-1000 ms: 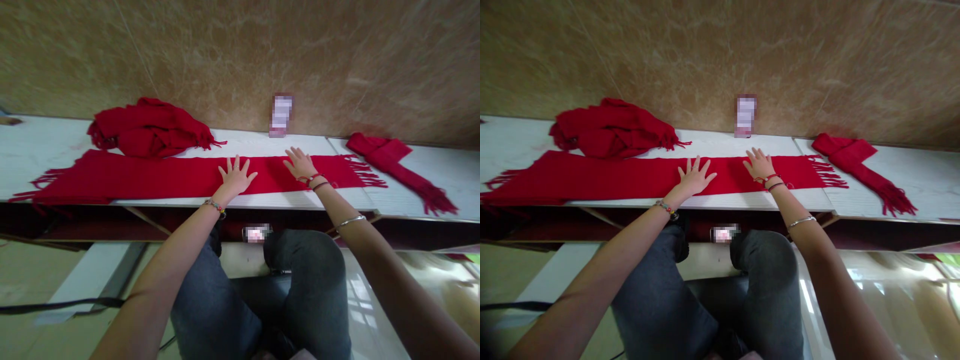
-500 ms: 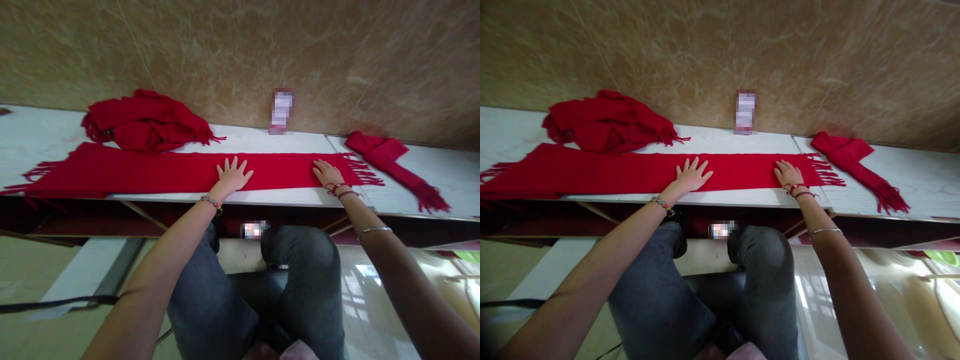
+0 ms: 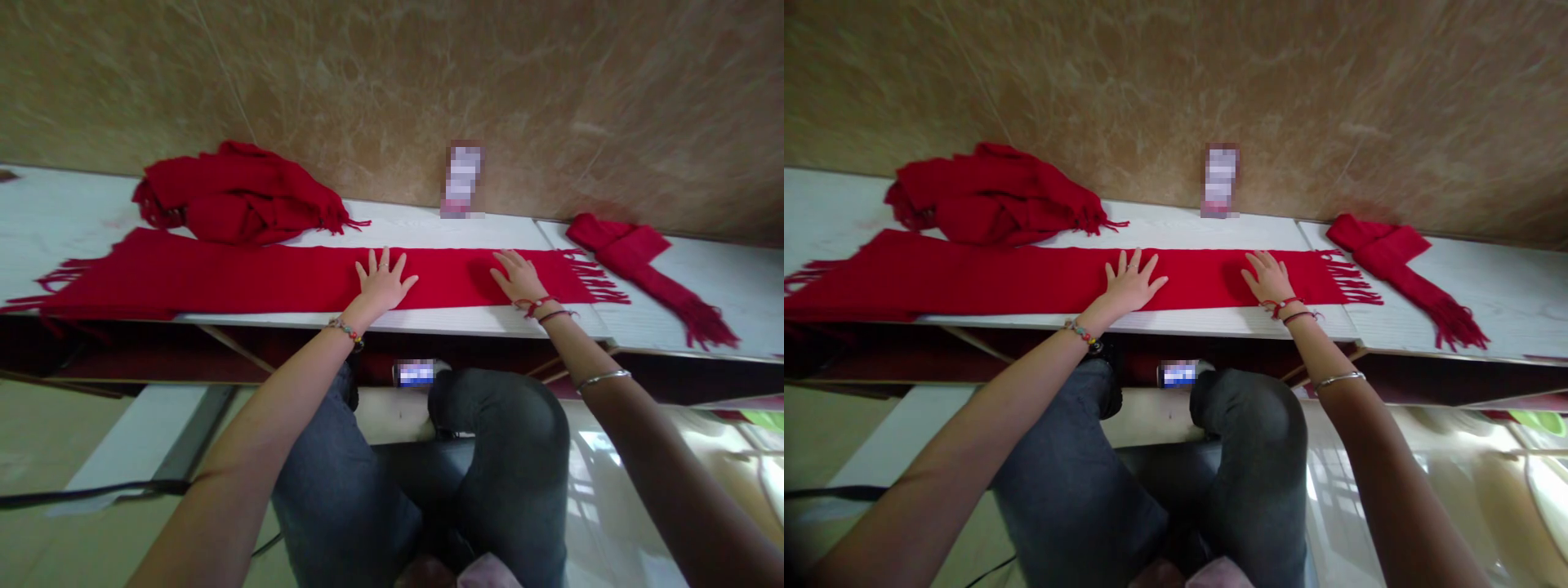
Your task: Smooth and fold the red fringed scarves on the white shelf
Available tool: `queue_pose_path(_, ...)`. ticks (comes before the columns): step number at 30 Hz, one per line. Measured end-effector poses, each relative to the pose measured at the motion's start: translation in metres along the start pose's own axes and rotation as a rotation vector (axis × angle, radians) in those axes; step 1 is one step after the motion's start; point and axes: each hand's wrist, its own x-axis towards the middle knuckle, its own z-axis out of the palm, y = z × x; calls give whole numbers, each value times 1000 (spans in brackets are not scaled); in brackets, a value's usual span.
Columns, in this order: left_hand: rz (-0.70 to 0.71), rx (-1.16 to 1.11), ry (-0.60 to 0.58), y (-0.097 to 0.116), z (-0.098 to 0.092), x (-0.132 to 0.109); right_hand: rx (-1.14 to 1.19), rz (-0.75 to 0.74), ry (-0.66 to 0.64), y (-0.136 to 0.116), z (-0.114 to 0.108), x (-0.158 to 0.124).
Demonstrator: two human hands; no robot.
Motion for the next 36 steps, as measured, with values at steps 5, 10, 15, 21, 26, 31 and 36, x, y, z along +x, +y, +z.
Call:
queue_pose_path(5,-26,-8,-122,0,-1,2,10,-137,-202,-31,4,5)
queue_pose_path(10,-44,-8,-140,1,-2,3,-7,-35,-195,0,7,0)
queue_pose_path(15,-171,-13,-164,-26,-12,7,-42,229,-173,56,-1,-6)
queue_pose_path(21,-469,7,-4,-58,-22,6,-114,447,-105,95,-21,-9)
queue_pose_path(26,-158,-17,70,-15,-9,6,-28,59,-39,-1,-8,24)
queue_pose_path(31,-119,-38,-60,-4,0,6,59,-336,-266,-71,12,29)
queue_pose_path(36,-360,-7,-18,-42,-11,2,-15,25,-151,15,6,2)
